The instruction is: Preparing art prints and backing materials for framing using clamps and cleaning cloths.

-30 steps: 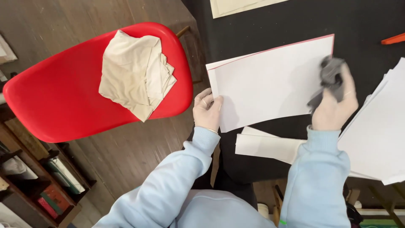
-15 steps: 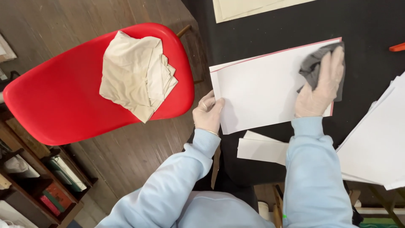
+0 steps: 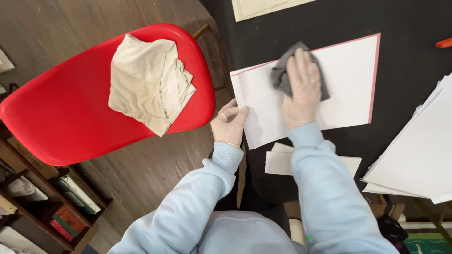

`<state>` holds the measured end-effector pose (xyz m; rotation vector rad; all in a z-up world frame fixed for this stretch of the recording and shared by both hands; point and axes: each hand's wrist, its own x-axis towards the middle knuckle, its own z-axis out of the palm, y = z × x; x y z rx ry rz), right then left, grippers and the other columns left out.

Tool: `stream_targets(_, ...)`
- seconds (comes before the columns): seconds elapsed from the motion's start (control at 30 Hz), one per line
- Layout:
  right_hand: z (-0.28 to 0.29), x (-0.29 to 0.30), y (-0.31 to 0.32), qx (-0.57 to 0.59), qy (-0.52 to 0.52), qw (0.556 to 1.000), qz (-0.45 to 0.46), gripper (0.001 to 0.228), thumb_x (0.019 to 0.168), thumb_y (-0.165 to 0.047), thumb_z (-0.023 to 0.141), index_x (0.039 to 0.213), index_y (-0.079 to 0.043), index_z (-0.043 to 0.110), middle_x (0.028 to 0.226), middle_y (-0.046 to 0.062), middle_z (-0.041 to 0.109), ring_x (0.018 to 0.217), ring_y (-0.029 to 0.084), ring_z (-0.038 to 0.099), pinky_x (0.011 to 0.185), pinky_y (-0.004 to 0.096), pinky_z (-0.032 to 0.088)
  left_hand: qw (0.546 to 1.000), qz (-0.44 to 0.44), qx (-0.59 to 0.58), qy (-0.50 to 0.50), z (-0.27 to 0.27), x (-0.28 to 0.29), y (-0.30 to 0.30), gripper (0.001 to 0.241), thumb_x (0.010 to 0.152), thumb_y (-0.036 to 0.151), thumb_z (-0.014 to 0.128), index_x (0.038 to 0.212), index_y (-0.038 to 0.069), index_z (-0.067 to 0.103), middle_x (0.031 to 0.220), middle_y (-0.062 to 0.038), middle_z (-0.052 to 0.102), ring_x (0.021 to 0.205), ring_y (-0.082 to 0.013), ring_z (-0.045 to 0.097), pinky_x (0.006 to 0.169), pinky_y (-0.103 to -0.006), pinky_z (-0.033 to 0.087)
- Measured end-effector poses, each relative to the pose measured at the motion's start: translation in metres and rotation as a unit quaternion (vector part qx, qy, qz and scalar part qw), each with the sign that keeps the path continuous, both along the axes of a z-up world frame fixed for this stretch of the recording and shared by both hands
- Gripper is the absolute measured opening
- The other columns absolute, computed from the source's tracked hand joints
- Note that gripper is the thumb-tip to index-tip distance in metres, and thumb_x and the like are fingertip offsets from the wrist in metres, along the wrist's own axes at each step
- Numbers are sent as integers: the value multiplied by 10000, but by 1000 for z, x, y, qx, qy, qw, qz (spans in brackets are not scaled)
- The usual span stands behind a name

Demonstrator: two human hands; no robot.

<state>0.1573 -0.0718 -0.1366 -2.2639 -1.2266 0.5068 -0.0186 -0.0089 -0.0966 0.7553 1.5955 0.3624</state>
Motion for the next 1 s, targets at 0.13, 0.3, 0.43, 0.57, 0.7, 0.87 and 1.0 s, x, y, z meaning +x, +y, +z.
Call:
stream_targets(0.13, 8, -26, 12, 41, 32, 999, 14, 554, 937, 59, 660, 1475, -2, 538, 1608, 190, 472, 1518, 379, 424, 1273, 519, 339, 1000, 7, 11, -21, -5, -3, -4, 88, 825, 53, 780, 796, -17, 734, 1414, -181, 638, 1209, -248, 672, 982, -357, 586)
stream_targets(0.3, 20, -46, 20, 104, 123, 987, -3, 498, 953, -9, 693, 1436, -52, 582, 1547, 162, 551, 1443, 359, 505, 1224, 480, 413, 998, -12, 50, -46, -24, -13, -8, 106, 846, 52, 785, 858, -50, 761, 1408, -198, 658, 1179, -251, 671, 984, -365, 567)
stream_targets(0.43, 48, -11, -7, 124, 361, 920, -87, 624, 866, 133, 534, 1449, -80, 597, 1516, 122, 588, 1359, 253, 593, 1129, 366, 510, 998, -29, 59, -14, -12, -2, -2, 108, 839, 59, 797, 841, -44, 765, 1382, -196, 675, 1206, -261, 667, 1022, -385, 544)
stream_targets(0.57, 75, 51, -54, 141, 269, 930, -208, 503, 1055, 112, 486, 1501, -103, 573, 1510, 87, 604, 1264, 187, 649, 1040, 332, 593, 998, -34, 34, 37, 2, 13, 4, 102, 816, 81, 797, 807, -14, 760, 1369, -171, 673, 1225, -266, 661, 1037, -393, 542)
stream_targets(0.7, 22, 61, -97, 175, 156, 951, -203, 369, 1172, 60, 524, 1516, -68, 568, 1548, 102, 577, 1359, 227, 623, 1176, 371, 555, 998, -40, 35, 28, -4, 21, 5, 110, 805, 86, 802, 795, -10, 750, 1345, -173, 687, 1203, -276, 673, 1021, -398, 559)
stream_targets(0.87, 17, 26, -97, 44, 2, 990, -134, 361, 1095, 51, 562, 1449, -13, 598, 1586, 165, 518, 1498, 369, 476, 1292, 499, 345, 997, -41, 61, 17, -9, 18, 5, 100, 804, 76, 805, 809, -16, 765, 1318, -178, 700, 1182, -275, 679, 1000, -391, 563)
stream_targets(1.0, 15, -2, -90, 47, 31, 994, -94, 426, 1011, 76, 568, 1426, -16, 602, 1569, 168, 512, 1491, 367, 455, 1278, 501, 331, 996, -42, 67, 28, -18, 20, 5, 103, 797, 80, 812, 814, -14, 773, 1309, -174, 703, 1171, -260, 678, 996, -381, 562)
